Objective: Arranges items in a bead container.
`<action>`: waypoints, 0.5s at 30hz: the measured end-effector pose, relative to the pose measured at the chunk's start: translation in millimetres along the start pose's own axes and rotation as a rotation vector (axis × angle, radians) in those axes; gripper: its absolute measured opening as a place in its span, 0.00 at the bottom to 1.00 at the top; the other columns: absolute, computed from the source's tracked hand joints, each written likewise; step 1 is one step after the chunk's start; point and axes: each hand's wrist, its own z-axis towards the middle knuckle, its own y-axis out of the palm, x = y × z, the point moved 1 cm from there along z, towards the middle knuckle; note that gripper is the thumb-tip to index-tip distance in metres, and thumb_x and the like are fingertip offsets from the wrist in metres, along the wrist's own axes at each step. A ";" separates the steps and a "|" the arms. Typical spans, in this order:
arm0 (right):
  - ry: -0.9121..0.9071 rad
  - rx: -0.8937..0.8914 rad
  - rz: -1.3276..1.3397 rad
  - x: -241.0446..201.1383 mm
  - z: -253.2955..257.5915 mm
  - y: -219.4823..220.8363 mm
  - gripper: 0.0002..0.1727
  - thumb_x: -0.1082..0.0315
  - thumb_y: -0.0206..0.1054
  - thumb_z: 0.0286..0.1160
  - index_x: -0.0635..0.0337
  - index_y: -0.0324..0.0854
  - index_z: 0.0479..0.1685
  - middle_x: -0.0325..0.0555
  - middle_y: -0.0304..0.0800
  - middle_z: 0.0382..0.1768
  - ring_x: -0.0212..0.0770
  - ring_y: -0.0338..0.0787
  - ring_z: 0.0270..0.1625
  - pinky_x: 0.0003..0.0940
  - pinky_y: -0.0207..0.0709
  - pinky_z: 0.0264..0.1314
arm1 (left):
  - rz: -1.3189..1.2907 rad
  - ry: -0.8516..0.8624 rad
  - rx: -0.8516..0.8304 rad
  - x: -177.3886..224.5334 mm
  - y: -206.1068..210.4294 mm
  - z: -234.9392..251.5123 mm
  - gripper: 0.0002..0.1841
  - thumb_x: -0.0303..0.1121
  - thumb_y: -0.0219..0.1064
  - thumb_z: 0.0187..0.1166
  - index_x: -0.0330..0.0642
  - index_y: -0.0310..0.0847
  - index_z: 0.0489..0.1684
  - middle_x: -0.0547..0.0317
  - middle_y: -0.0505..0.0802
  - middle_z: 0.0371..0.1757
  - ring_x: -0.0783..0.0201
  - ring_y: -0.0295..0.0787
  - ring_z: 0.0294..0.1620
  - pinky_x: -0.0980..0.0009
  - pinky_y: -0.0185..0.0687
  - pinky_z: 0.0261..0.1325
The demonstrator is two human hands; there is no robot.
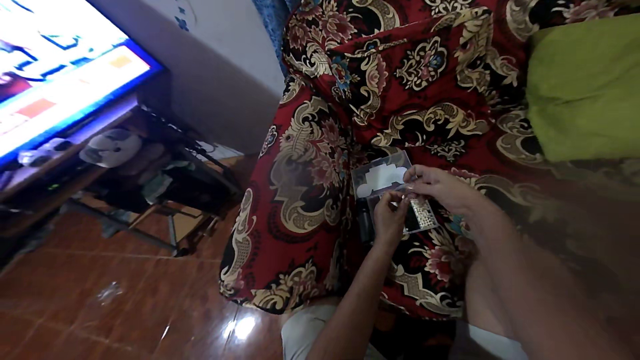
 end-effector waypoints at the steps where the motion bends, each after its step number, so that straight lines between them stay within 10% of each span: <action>1: -0.032 -0.009 0.086 -1.9 -2.8 -2.6 0.07 0.75 0.57 0.87 0.63 0.76 0.56 0.36 0.84 0.29 0.26 0.83 0.30 0.22 0.80 0.40 | -0.001 0.001 0.003 -0.9 -0.8 0.2 0.09 0.27 0.68 0.79 0.28 0.83 0.50 0.55 0.88 0.41 0.75 0.79 0.31 0.79 0.77 0.37; 9: -0.493 0.232 0.342 -18.0 -34.6 -62.6 0.11 0.61 0.55 0.87 0.45 0.83 0.52 0.23 0.73 0.19 0.18 0.65 0.14 0.12 0.61 0.16 | -0.010 -0.095 0.065 -9.6 -13.5 1.3 0.10 0.26 0.69 0.80 0.29 0.83 0.51 0.52 0.89 0.45 0.72 0.84 0.37 0.76 0.80 0.44; 15: -0.822 0.619 0.639 -7.0 -64.2 -132.9 0.15 0.64 0.43 0.95 0.45 0.78 0.58 0.26 0.87 0.43 0.19 0.79 0.29 0.11 0.73 0.31 | 0.014 -0.130 0.069 -17.5 -19.3 1.8 0.11 0.26 0.68 0.80 0.26 0.82 0.53 0.49 0.90 0.46 0.69 0.85 0.42 0.73 0.82 0.50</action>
